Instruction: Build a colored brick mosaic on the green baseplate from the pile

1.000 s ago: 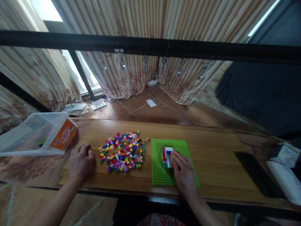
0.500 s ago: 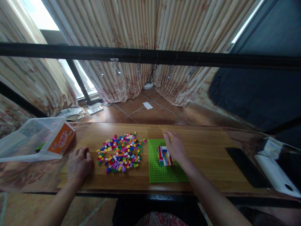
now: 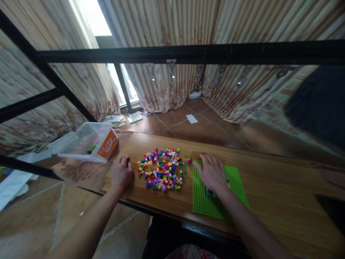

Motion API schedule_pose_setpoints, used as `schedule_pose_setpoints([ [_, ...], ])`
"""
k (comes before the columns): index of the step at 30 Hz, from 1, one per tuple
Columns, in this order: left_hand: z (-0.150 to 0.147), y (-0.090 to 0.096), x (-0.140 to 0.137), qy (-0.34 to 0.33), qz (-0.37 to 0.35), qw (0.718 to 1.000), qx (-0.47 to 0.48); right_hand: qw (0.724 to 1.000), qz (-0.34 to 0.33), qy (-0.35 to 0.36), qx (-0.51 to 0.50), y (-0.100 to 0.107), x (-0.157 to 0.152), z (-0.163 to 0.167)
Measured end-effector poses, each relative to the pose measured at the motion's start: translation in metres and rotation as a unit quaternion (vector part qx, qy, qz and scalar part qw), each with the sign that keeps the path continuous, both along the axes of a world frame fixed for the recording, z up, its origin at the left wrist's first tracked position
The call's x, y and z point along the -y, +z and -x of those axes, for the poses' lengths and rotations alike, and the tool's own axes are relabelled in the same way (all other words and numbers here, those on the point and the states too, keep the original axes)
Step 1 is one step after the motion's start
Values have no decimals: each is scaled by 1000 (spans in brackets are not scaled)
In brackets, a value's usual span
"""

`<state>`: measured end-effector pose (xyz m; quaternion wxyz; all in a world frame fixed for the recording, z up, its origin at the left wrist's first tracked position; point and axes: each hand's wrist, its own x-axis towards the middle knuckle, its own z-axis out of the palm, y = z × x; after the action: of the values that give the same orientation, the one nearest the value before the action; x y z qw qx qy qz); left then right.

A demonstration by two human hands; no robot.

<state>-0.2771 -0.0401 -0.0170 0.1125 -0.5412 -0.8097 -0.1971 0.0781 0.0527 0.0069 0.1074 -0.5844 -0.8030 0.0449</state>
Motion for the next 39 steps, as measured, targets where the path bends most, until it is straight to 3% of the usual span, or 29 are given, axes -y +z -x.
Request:
schedule_pose_setpoints([
  [6, -1, -2, 1, 3, 0, 1000, 14, 997, -74, 16, -2, -2, -1, -3],
  [9, -1, -3, 1, 5, 3, 1000, 20, 987, -108, 105, -49, 4, 5, 12],
  [12, -1, -2, 1, 5, 3, 1000, 25, 968, -81, 219, -87, 9, 15, 40],
  [14, -1, -1, 1, 2, 1, 1000, 26, 967, -56, 233, -87, 9, 19, 57],
  [19, 0, 0, 0, 1, -4, 1000, 24, 977, -4, 204, -59, 6, 19, 75],
  [23, 0, 0, 0, 7, 7, 1000, 16, 977, 0, 201, -72, 7, 20, 73],
  [30, -1, 4, 0, 6, 16, 1000, 2, 969, 37, 145, -197, 18, 43, 58],
  [32, -1, 3, 0, 5, 11, 1000, 1, 956, 79, 95, -266, 20, 53, 48],
  [35, 0, 2, -1, 3, 4, 1000, -1, 915, 144, 27, -375, 18, 65, 27],
  [39, 0, 2, -1, 2, 5, 1000, -4, 873, 162, -29, -460, 14, 72, -7],
])
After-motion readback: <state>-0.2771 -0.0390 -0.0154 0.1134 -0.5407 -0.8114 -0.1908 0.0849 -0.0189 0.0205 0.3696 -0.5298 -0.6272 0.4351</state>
